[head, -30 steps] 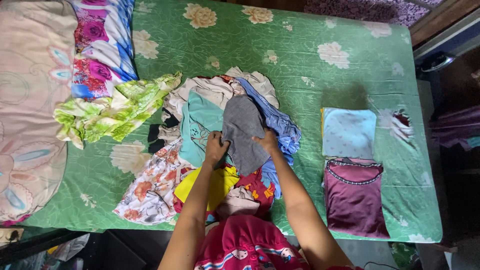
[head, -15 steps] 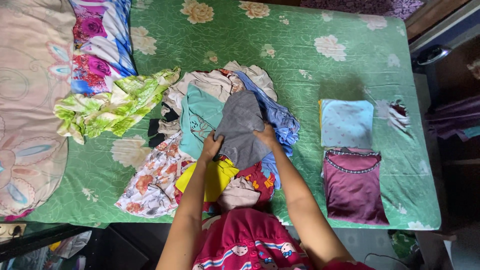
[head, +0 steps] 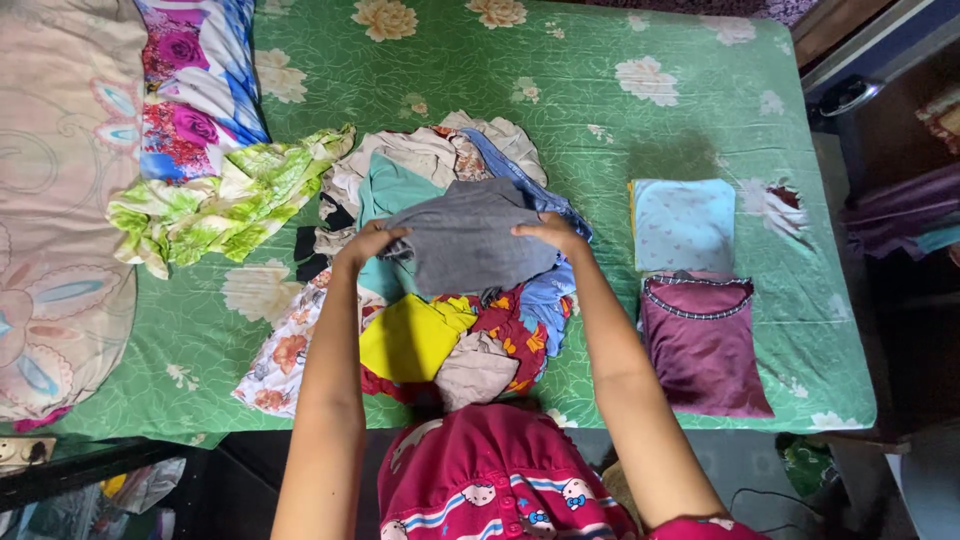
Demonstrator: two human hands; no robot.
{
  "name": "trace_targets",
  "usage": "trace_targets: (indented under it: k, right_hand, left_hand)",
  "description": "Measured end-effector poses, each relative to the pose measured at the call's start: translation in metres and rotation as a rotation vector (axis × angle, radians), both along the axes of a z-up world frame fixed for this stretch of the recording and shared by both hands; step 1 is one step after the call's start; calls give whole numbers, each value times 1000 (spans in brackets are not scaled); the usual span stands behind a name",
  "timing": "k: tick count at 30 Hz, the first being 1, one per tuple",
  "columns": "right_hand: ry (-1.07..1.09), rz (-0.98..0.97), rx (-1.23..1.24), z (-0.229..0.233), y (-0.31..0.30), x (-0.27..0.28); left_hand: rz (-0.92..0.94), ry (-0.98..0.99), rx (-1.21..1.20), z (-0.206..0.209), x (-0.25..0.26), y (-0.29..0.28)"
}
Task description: Folding various pieces of laundry on top of a bed.
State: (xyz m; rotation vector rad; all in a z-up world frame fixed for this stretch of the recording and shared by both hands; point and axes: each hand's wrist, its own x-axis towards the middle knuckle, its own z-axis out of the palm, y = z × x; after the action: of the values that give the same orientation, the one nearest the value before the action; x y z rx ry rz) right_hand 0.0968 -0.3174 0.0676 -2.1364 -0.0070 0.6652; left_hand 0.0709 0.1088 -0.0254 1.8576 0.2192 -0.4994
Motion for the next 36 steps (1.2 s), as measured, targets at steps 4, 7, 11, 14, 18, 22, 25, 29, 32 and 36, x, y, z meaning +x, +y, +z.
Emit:
trace_targets:
  k: [4,7,11,14,18,22,25,29,32,36]
  right_hand:
    - [-1,-90,158,-10,5,7]
    - [-16,-176,225,4,6,2]
    - [5,-339,347,2,-11,4]
    - [-77,-401,317,-7,-34,3]
    - [-330,-312,41,-13,-46,-13]
    - [-280,-266,11,-49,-33,-34]
    - [-330,-157,-33,-98,-19,-45]
    - [-334,-55,-95,-141,-1,-60]
    - [-330,-11,-111,-139,10,-85]
    - [-475,9,-246,-130,2,-109]
  left_hand:
    - [143,-77,-131,19,-4,-3]
    - [293,-177,-202,41,-13,-5]
    - [341,-305,-271,50,-25,5]
    - [360,-331,-232,81,-46,14]
    - [257,-294,-83,86,-70,27]
    - [155,-290,-26,69,-81,23]
    - [140,-282,15,72,-101,21]
    - [130,-247,121,73,-117,31]
    - [110,-177,243,69,-132,45]
    - [127,-237,427,59,-146,50]
